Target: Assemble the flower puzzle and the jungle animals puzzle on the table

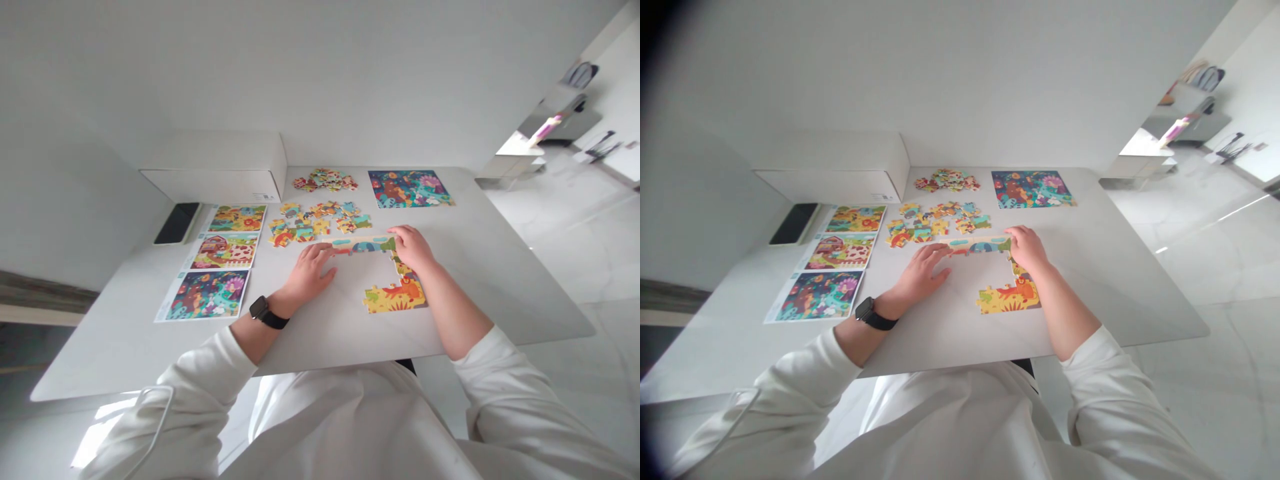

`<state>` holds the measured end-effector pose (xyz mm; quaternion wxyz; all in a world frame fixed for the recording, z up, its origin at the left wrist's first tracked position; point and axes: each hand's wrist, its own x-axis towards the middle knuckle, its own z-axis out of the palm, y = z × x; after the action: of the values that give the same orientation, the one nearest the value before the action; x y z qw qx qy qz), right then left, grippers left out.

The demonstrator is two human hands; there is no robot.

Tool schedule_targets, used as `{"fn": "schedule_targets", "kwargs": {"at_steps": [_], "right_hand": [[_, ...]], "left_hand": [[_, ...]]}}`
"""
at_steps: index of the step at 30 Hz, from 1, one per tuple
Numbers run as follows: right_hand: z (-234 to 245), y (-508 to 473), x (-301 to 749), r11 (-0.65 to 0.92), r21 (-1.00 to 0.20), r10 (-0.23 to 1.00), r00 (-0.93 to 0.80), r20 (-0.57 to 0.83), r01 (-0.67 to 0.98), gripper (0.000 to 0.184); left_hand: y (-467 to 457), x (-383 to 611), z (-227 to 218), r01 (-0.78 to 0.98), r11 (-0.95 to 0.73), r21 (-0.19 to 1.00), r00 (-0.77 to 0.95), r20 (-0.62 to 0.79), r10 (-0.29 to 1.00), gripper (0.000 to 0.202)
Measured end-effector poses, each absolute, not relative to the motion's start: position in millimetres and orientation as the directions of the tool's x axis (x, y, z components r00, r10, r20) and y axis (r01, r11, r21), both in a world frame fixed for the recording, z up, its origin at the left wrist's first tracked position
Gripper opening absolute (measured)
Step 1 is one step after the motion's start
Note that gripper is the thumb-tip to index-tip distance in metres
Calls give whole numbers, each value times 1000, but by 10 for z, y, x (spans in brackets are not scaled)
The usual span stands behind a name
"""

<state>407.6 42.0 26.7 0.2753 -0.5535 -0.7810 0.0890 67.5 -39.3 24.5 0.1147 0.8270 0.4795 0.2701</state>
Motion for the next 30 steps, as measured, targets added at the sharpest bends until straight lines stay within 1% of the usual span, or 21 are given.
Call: {"fn": "schedule_targets", "kwargs": {"at_steps": [7,14,22,25,30], "right_hand": [[214,424,4055,360,-424,918,-236,319,831,42],[154,425,4058,405,-434,902,-275,332,805,29],[144,420,4042,415,-444,901,-289,324,794,25],[150,416,4038,416,-440,901,-293,321,796,23],[147,415,4040,420,-429,899,-303,316,800,22]], "left_hand": [[-384,662,228,723,-517,457,398,336,854,47],[-389,661,249,713,-513,477,394,333,857,47],[-384,647,292,724,-507,469,397,317,861,46],[-314,551,293,783,-449,431,335,317,887,46],[-136,185,290,912,-247,328,150,294,944,53]]}}
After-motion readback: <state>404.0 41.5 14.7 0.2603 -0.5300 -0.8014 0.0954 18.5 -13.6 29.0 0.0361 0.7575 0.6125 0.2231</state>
